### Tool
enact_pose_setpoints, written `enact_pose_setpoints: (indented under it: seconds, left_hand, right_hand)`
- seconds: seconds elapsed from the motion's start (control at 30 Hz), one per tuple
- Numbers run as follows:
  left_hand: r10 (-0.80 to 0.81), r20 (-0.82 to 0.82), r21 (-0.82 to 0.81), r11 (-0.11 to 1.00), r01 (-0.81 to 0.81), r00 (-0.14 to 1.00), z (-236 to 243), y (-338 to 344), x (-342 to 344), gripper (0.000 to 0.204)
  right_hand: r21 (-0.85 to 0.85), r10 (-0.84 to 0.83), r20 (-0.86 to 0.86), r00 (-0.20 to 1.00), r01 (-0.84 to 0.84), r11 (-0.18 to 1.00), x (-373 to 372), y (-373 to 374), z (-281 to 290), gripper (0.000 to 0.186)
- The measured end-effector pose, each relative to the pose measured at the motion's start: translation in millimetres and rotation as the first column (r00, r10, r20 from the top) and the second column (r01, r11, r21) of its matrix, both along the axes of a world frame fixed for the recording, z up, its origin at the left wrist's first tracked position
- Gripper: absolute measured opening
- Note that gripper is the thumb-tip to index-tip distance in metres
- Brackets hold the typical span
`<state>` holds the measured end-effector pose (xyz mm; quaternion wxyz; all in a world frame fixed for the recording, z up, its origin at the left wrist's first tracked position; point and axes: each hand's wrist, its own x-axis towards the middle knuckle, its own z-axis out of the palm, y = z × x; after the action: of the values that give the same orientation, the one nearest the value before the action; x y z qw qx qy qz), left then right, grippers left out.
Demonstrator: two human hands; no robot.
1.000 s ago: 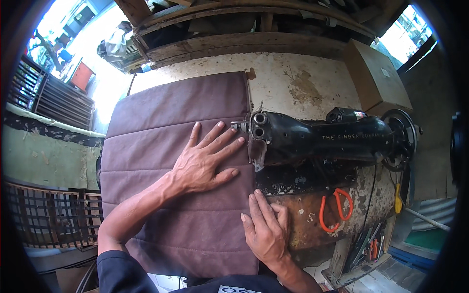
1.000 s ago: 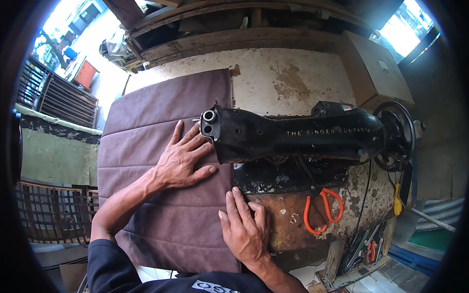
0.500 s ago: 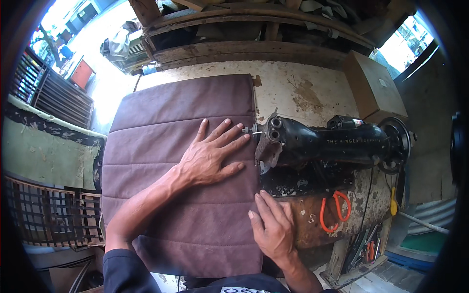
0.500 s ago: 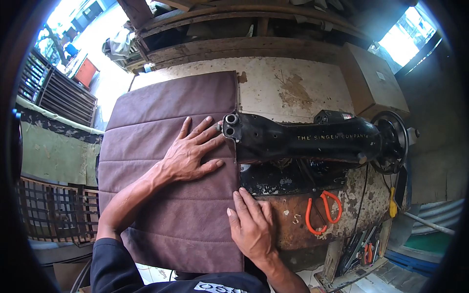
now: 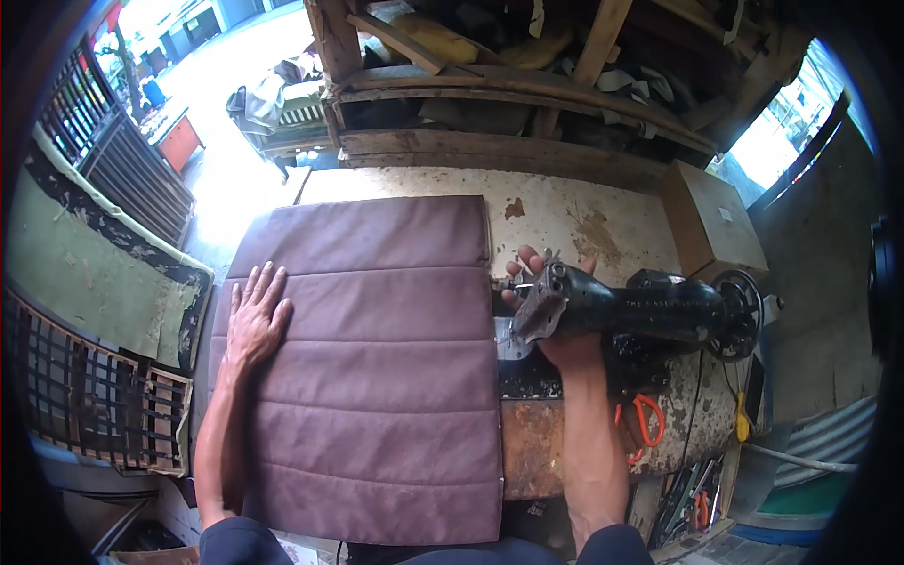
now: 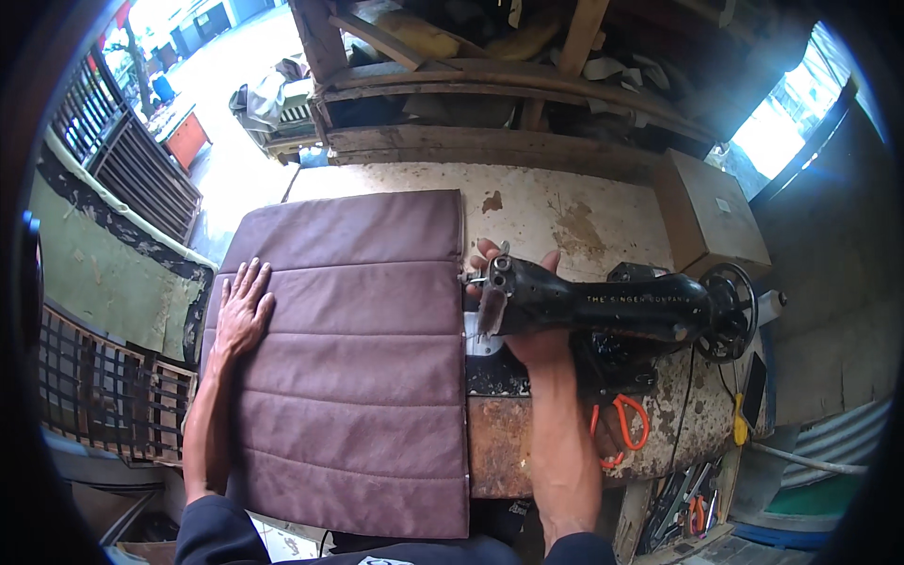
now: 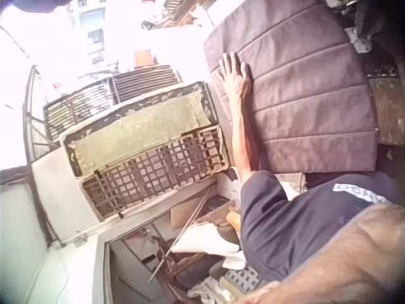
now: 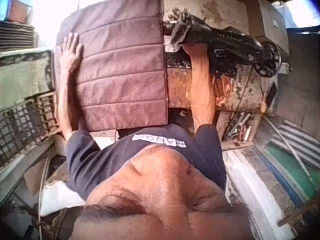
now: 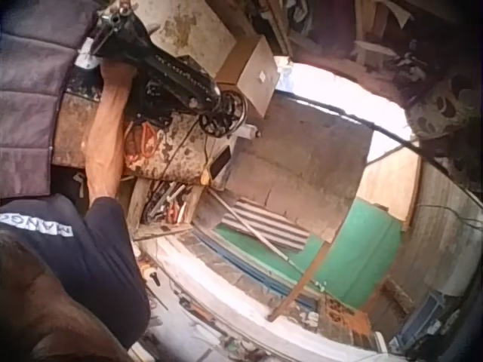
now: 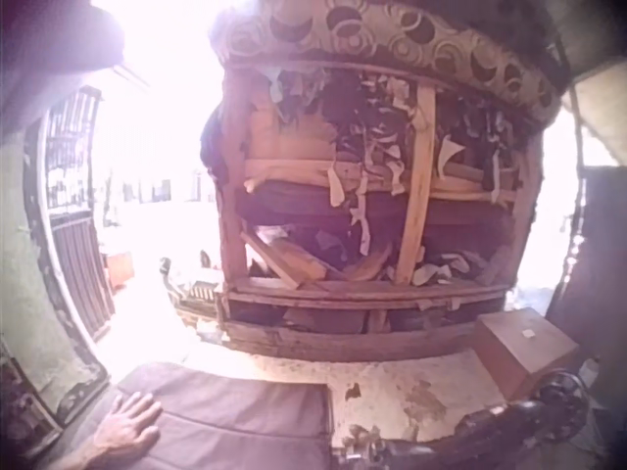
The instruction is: The person uses a sewing machine to stitch two different colored fabric panels together, then uses shears to trim the excess material.
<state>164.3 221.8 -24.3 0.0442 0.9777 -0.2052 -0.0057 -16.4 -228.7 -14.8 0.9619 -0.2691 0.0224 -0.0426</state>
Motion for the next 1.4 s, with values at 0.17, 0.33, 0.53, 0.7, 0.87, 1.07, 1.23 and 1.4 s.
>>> enact_pose_setpoints:
  seconds: [0.17,0.33,0.53,0.7,0.87,1.07,1.23,1.4]
  left_hand:
    - [0.130,0.037,0.020,0.991,-0.131,0.991,3.2,50.7,-39.1,0.062]
    - [0.232,0.001,-0.029,0.972,-0.232,0.973,-2.0,122.3,-68.8,0.061]
    - [0.133,0.204,-0.171,0.980,-0.098,0.970,6.5,87.9,-35.8,0.057]
    - [-0.096,0.230,-0.406,0.895,0.185,0.969,16.4,-53.3,20.3,0.052]
    - [-0.167,0.094,-0.373,0.908,0.191,0.981,-1.5,-175.6,62.4,0.062]
    - [-0.291,-0.255,-0.586,0.805,0.091,0.922,23.5,-178.2,94.6,0.068]
    - [-0.371,-0.195,-0.864,0.504,0.021,0.908,80.3,-136.4,78.3,0.035]
    - [-0.364,-0.137,-0.902,0.430,0.036,0.921,145.0,-99.9,33.8,0.030]
  right_hand:
    - [-0.993,-0.466,-0.090,0.880,-0.046,0.105,-71.4,1.8,-4.1,0.035]
    - [-0.851,-0.630,0.023,0.776,-0.315,-0.420,-182.3,20.4,61.9,0.036]
    - [-0.636,-0.720,-0.112,0.684,-0.606,-0.477,-220.3,13.8,44.3,0.056]
    - [-0.720,-0.707,-0.238,0.666,-0.610,-0.331,-208.6,35.3,60.2,0.068]
    - [-0.519,-0.262,-0.629,0.732,-0.144,0.843,-204.6,116.9,39.1,0.057]
    - [-0.292,-0.049,-0.607,0.793,-0.165,0.942,-177.5,150.2,32.4,0.059]
    - [-0.415,-0.012,-0.550,0.835,-0.261,0.872,-138.7,140.9,16.2,0.064]
    - [-0.643,-0.227,-0.450,0.864,-0.138,0.753,-106.1,158.7,33.2,0.047]
